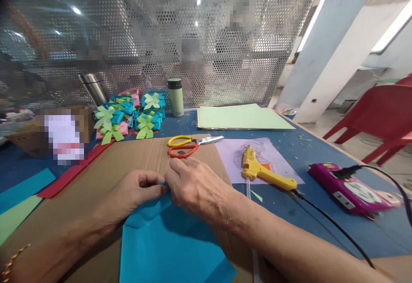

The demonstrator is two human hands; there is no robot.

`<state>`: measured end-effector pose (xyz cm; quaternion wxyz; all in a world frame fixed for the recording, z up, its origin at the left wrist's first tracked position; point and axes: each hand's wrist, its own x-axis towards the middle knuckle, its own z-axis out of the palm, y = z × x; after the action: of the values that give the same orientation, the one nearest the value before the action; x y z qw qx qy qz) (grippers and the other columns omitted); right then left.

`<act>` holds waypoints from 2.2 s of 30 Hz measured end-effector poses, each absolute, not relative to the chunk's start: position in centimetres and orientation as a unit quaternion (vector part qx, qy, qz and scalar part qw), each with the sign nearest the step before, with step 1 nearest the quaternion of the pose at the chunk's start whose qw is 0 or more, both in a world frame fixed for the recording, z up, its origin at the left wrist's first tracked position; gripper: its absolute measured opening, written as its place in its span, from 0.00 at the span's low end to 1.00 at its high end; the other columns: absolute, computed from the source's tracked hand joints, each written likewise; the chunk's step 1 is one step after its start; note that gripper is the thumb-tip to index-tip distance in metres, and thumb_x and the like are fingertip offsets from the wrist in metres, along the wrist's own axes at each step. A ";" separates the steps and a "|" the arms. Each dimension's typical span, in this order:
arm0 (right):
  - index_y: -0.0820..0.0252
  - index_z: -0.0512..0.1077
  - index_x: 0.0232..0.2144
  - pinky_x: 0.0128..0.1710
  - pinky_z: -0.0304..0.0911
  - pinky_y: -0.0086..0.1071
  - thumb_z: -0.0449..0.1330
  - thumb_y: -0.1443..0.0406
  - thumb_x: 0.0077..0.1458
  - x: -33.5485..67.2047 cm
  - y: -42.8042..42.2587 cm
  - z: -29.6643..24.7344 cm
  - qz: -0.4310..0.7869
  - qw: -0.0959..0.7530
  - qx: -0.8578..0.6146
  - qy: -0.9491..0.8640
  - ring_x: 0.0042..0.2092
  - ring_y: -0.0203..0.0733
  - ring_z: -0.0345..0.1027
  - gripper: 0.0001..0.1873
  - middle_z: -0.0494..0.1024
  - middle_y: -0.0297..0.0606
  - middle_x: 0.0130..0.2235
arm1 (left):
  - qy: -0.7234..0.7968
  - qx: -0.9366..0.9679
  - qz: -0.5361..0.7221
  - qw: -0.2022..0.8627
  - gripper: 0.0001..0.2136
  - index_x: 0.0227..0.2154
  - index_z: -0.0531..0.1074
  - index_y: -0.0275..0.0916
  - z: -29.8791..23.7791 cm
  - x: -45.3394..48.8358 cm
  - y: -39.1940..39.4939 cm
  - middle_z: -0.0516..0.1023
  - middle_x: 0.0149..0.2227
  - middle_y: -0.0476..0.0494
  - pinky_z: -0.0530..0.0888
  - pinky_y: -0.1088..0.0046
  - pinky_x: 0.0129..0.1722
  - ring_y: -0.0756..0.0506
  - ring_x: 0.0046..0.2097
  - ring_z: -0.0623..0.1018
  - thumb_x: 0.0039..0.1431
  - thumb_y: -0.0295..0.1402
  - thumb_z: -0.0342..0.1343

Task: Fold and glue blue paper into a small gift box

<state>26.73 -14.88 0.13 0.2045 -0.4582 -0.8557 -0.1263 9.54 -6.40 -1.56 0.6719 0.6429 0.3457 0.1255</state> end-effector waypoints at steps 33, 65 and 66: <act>0.66 0.72 0.34 0.32 0.56 0.32 0.54 0.71 0.64 27.8 -14.9 0.6 0.009 0.219 -0.496 -0.840 0.34 0.38 0.64 0.07 0.70 0.39 0.35 | 0.337 0.662 0.125 0.658 0.08 0.25 0.75 0.35 -1.5 9.5 -6.2 0.74 0.25 0.48 0.64 0.75 0.27 0.50 0.27 0.70 0.45 0.36 0.62; 0.61 0.63 0.26 0.27 0.49 0.29 0.56 0.75 0.55 29.1 -14.2 1.1 -0.036 0.274 -0.527 -0.803 0.26 0.33 0.53 0.09 0.64 0.30 0.25 | 0.353 0.691 0.105 0.622 0.13 0.32 0.77 0.35 -1.6 9.6 -6.5 0.75 0.29 0.46 0.67 0.73 0.28 0.49 0.29 0.71 0.47 0.39 0.60; 0.61 0.63 0.27 0.27 0.50 0.29 0.57 0.75 0.54 29.0 -14.3 1.1 -0.027 0.274 -0.528 -0.803 0.27 0.33 0.54 0.08 0.64 0.30 0.26 | 0.354 0.695 0.104 0.617 0.12 0.31 0.77 0.35 -1.6 9.6 -6.4 0.75 0.28 0.47 0.66 0.73 0.27 0.49 0.29 0.71 0.47 0.39 0.60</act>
<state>29.04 -14.29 1.10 0.2741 -0.5280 -0.8033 -0.0270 9.63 -6.45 -1.64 0.6174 0.6946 0.3541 0.1045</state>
